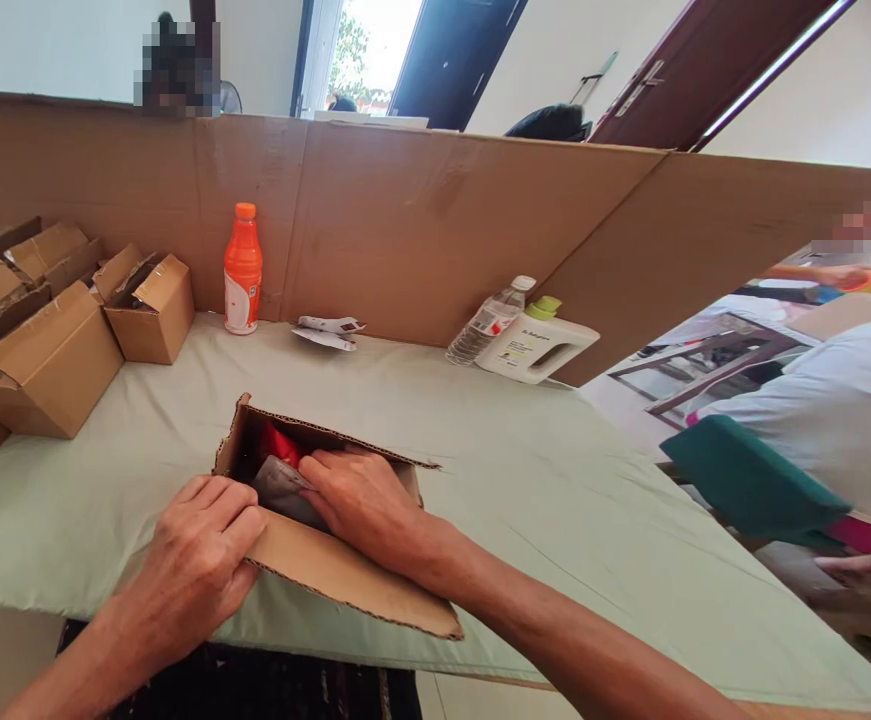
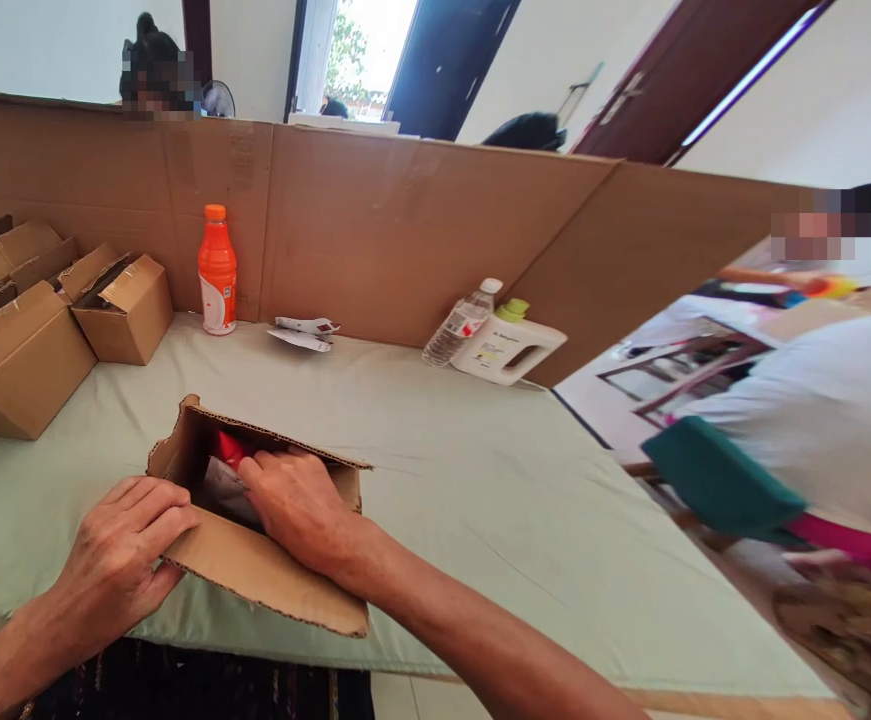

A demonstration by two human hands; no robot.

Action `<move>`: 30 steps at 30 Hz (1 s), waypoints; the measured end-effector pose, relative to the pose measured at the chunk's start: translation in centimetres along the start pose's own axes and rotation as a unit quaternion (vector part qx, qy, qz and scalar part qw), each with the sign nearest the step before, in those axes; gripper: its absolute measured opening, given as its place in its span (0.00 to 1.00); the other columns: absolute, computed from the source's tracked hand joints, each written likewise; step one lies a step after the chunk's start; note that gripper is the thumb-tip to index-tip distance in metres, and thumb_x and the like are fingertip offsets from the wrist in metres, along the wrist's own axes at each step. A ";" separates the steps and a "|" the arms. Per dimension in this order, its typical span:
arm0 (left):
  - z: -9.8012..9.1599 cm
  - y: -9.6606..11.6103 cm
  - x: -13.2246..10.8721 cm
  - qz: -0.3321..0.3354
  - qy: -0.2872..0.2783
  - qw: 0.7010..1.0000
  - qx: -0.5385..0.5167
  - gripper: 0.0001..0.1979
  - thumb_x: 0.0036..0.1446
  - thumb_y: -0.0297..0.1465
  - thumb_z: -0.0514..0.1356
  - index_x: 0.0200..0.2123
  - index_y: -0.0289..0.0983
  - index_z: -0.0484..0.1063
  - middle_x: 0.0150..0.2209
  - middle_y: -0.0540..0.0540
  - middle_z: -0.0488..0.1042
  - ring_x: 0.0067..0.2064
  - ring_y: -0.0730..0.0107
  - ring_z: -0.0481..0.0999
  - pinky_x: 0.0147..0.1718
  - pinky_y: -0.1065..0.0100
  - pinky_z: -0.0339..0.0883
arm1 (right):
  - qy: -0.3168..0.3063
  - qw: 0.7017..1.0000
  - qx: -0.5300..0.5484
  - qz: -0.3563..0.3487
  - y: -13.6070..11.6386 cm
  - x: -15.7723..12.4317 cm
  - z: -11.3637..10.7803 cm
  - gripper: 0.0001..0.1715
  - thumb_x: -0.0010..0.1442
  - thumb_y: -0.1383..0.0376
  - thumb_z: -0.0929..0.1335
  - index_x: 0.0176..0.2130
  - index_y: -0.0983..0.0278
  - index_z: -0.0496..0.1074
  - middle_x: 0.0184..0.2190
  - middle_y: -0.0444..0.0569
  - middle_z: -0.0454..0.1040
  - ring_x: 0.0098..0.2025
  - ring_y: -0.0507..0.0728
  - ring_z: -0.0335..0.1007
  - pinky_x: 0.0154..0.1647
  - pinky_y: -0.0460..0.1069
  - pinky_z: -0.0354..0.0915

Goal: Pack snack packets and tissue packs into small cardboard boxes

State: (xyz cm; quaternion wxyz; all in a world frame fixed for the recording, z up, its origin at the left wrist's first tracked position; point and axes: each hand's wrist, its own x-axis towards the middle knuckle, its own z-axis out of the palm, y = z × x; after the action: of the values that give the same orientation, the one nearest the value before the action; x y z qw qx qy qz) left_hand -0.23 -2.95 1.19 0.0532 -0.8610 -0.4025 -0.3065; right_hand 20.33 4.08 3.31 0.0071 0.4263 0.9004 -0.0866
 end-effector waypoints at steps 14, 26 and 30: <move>-0.2 0.4 -0.1 -0.012 -0.006 1.000 0.010 0.16 0.46 0.15 0.56 0.37 0.38 0.69 0.38 0.44 0.75 0.39 0.57 0.73 0.37 0.59 0.69 | -0.037 0.994 0.089 -0.048 1.8 -1.5 -0.2 0.07 0.63 0.73 0.68 0.39 0.66 0.77 0.43 0.52 0.78 0.42 0.57 0.74 0.41 0.50 0.62; -0.2 0.4 -0.2 -0.009 -0.013 1.000 0.018 0.14 0.49 0.16 0.58 0.38 0.37 0.70 0.38 0.43 0.75 0.39 0.56 0.73 0.38 0.57 0.69 | -0.011 0.992 0.115 -0.044 1.6 -1.1 0.9 0.12 0.67 0.66 0.68 0.45 0.67 0.81 0.48 0.56 0.78 0.47 0.60 0.74 0.48 0.52 0.65; -0.2 0.4 -0.4 -0.010 -0.013 1.000 0.014 0.15 0.49 0.15 0.58 0.39 0.36 0.70 0.39 0.43 0.74 0.40 0.56 0.72 0.39 0.56 0.70 | -0.027 0.994 0.106 -0.026 1.6 -1.2 0.7 0.15 0.69 0.63 0.67 0.47 0.67 0.81 0.49 0.57 0.78 0.49 0.63 0.74 0.51 0.55 0.65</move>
State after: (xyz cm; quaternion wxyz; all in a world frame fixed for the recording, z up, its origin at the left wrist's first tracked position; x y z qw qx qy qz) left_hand -0.23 -3.60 1.21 0.0568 -0.8601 -0.4158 -0.2901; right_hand 22.31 4.05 2.52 -0.0158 0.3982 0.8965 -0.1934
